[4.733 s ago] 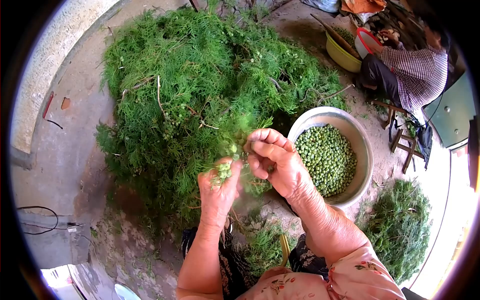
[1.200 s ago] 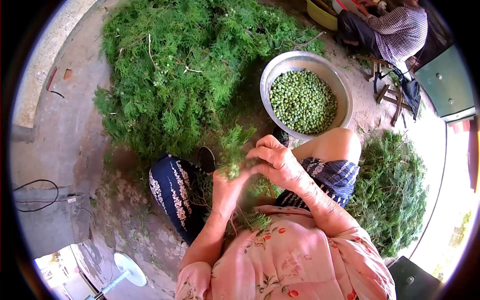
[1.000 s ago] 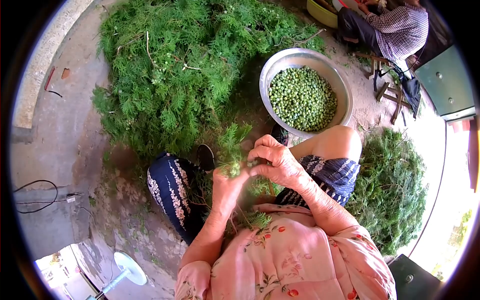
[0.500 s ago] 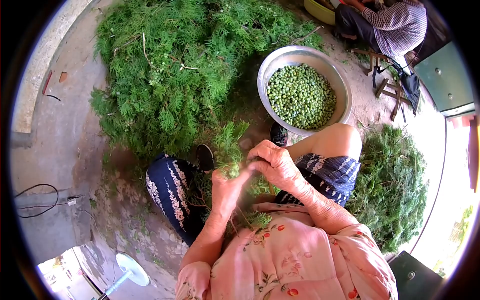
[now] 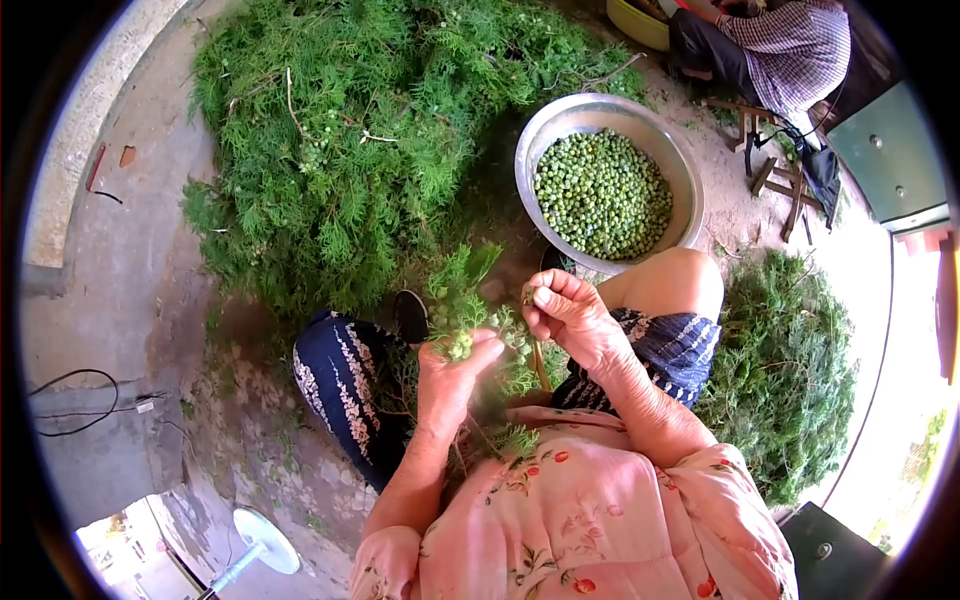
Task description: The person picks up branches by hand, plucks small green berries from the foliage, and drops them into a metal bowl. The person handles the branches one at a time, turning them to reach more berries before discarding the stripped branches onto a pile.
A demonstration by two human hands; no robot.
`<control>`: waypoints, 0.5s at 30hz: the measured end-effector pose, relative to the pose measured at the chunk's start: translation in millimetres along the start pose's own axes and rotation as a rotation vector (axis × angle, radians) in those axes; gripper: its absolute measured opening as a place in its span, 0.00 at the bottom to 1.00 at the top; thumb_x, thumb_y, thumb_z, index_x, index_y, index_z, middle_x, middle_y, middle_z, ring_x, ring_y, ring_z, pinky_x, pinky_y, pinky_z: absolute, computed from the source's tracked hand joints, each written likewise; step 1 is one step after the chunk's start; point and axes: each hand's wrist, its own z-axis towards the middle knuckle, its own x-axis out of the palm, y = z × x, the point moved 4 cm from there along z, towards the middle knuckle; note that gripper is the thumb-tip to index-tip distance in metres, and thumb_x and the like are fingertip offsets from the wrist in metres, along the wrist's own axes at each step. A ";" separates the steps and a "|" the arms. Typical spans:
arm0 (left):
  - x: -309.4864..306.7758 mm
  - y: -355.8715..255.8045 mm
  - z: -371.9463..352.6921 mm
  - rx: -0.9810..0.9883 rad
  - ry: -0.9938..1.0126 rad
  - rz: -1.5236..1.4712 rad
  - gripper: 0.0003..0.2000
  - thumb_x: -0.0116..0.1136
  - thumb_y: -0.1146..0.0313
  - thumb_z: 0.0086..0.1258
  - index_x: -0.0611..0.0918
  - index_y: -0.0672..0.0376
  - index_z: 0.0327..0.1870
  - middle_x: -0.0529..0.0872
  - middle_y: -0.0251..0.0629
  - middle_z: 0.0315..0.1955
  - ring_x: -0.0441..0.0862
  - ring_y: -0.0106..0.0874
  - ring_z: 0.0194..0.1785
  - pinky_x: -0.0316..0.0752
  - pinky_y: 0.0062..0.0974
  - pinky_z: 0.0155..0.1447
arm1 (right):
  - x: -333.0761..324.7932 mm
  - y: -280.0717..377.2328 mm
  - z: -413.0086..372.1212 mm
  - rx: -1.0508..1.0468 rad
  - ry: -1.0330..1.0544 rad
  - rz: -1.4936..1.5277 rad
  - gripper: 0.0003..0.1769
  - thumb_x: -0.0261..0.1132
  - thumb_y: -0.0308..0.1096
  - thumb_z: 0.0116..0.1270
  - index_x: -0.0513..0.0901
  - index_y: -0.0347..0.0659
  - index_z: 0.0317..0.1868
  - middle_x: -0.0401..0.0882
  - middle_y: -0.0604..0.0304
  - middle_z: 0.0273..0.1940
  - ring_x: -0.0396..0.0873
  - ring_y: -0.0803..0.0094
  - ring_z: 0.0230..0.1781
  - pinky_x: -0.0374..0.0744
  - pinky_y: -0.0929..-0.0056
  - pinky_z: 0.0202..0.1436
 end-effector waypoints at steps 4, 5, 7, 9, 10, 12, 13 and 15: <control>-0.5 3.4 2.3 0.053 0.026 0.062 0.05 0.64 0.75 0.55 0.84 0.62 0.32 0.85 0.32 0.26 0.80 0.20 0.29 0.74 0.18 0.35 | 9.6 11.8 -1.4 0.052 0.086 0.177 0.06 0.61 0.28 0.63 0.76 0.40 0.40 0.78 0.59 0.37 0.76 0.74 0.34 0.72 0.80 0.29; -0.5 3.6 2.4 0.060 0.033 0.104 0.05 0.65 0.75 0.55 0.84 0.62 0.32 0.85 0.31 0.26 0.80 0.20 0.29 0.74 0.18 0.35 | 13.4 14.3 -1.7 0.042 0.065 0.191 0.08 0.62 0.27 0.62 0.77 0.38 0.42 0.77 0.60 0.34 0.74 0.75 0.29 0.70 0.81 0.26; 2.4 1.0 1.2 0.072 0.031 0.132 0.05 0.65 0.78 0.54 0.84 0.63 0.32 0.84 0.31 0.26 0.78 0.19 0.29 0.73 0.17 0.35 | 7.3 10.5 -0.9 0.056 0.095 0.018 0.09 0.63 0.28 0.61 0.77 0.38 0.43 0.77 0.62 0.30 0.73 0.79 0.26 0.69 0.84 0.24; 3.8 0.6 0.5 0.087 0.040 0.176 0.06 0.65 0.80 0.53 0.84 0.63 0.32 0.84 0.31 0.26 0.78 0.18 0.28 0.73 0.17 0.35 | 8.4 9.2 -2.4 0.106 0.061 -0.244 0.13 0.65 0.29 0.61 0.78 0.38 0.46 0.76 0.65 0.25 0.70 0.84 0.21 0.66 0.86 0.23; 4.2 1.0 0.4 0.095 0.049 0.205 0.06 0.65 0.80 0.53 0.84 0.63 0.32 0.84 0.31 0.26 0.78 0.18 0.29 0.73 0.17 0.35 | 12.1 10.2 -4.6 0.138 0.034 -0.405 0.13 0.66 0.29 0.59 0.79 0.36 0.45 0.78 0.62 0.28 0.73 0.81 0.24 0.70 0.82 0.26; 4.5 2.9 1.1 0.103 0.059 0.221 0.06 0.65 0.79 0.53 0.84 0.64 0.32 0.84 0.31 0.26 0.78 0.18 0.29 0.73 0.17 0.36 | 24.8 15.4 -1.4 -0.323 0.095 -0.925 0.14 0.68 0.29 0.57 0.80 0.34 0.43 0.79 0.61 0.31 0.75 0.78 0.29 0.74 0.77 0.33; 4.3 4.6 1.4 0.101 0.063 0.208 0.06 0.65 0.79 0.53 0.84 0.64 0.31 0.84 0.31 0.25 0.78 0.19 0.29 0.73 0.17 0.35 | 31.2 19.6 -4.3 -0.281 0.134 -0.990 0.14 0.68 0.29 0.55 0.80 0.33 0.42 0.79 0.60 0.34 0.76 0.75 0.33 0.75 0.75 0.40; 5.3 4.5 1.5 0.081 0.067 0.187 0.05 0.65 0.79 0.52 0.84 0.64 0.31 0.84 0.30 0.25 0.78 0.19 0.29 0.72 0.18 0.35 | 27.5 15.8 -2.7 -0.256 0.115 -1.017 0.14 0.68 0.29 0.55 0.80 0.34 0.42 0.79 0.60 0.32 0.76 0.75 0.33 0.75 0.75 0.40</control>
